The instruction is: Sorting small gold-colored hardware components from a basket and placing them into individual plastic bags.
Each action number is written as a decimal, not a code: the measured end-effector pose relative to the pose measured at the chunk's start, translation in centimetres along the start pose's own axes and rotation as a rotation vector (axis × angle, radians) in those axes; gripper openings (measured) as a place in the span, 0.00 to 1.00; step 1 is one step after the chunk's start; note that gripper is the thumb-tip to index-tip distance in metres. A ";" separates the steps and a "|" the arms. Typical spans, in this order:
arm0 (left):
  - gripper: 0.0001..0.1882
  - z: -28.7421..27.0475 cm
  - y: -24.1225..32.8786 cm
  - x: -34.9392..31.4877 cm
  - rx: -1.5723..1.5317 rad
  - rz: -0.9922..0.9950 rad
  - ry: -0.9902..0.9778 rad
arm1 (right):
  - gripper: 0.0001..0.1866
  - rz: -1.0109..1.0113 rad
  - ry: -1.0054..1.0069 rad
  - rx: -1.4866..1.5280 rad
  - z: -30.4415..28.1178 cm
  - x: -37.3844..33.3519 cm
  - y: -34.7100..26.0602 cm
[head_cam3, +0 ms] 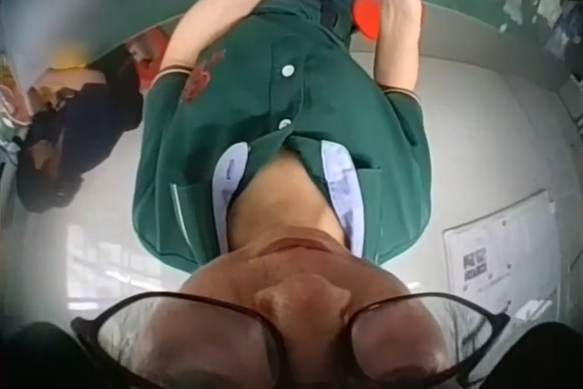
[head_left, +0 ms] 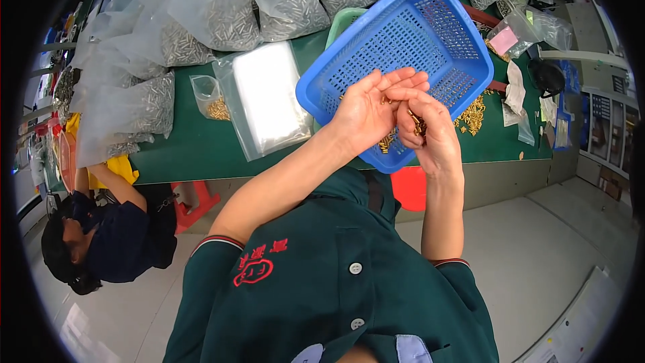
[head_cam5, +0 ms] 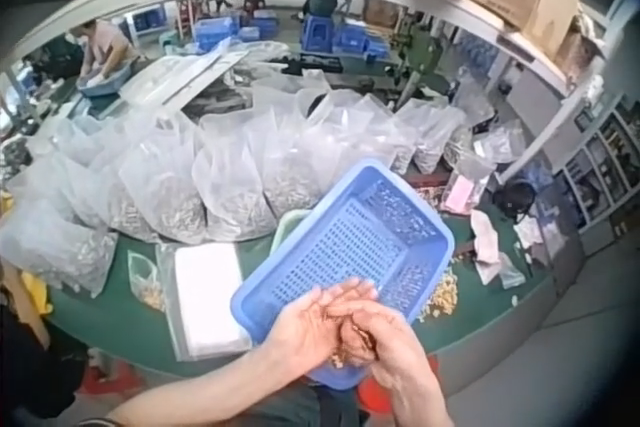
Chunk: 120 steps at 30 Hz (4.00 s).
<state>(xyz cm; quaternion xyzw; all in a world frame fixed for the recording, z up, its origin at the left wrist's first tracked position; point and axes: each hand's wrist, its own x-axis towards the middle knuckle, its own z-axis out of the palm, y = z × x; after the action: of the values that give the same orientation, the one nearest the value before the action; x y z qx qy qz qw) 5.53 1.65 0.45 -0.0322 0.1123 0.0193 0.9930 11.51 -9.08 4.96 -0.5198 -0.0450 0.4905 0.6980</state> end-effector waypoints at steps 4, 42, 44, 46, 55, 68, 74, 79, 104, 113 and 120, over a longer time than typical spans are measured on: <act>0.23 0.0 0.2 -0.2 0.010 0.010 0.026 | 0.12 -0.022 -0.014 0.089 -0.2 0.0 0.0; 0.24 0.2 0.2 -1.0 0.013 0.019 0.020 | 0.14 -0.160 0.024 0.236 -1.4 -0.6 0.0; 0.24 0.3 0.5 -1.2 0.022 0.026 0.013 | 0.14 -0.166 0.038 0.256 -1.7 -0.5 -0.1; 0.24 0.4 0.7 -1.4 0.034 0.036 0.010 | 0.14 -0.167 0.061 0.291 -2.0 -0.3 0.0; 0.19 2.8 3.4 -8.2 0.054 0.010 0.190 | 0.14 -0.137 0.100 0.284 -2.2 0.0 0.6; 0.17 -1.6 25.6 -12.3 2.166 -0.118 0.591 | 0.14 -0.084 0.029 0.296 -1.1 0.9 1.6; 0.09 -1.3 27.5 -9.6 2.610 -0.686 0.351 | 0.14 -0.099 0.069 0.298 -1.4 -0.2 1.9; 0.06 -2.2 27.4 -9.3 2.869 -0.672 0.252 | 0.14 -0.093 0.069 0.323 -2.1 -0.4 2.2; 0.23 4.6 6.0 -6.4 0.712 0.155 0.190 | 0.15 -0.034 0.041 0.262 -0.8 -0.1 1.3; 0.22 -0.4 0.4 0.1 0.136 -0.068 0.066 | 0.18 0.065 -0.046 -0.021 0.2 0.0 0.1; 0.21 -1.4 0.1 0.6 0.080 -0.045 0.163 | 0.11 -0.026 0.058 0.106 -0.3 0.3 -0.2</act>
<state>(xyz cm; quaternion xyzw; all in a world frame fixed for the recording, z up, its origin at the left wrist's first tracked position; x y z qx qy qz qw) 5.81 1.71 -1.01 0.0035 0.1926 -0.0102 0.9812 11.97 -9.02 4.89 -0.4955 -0.0055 0.4678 0.7318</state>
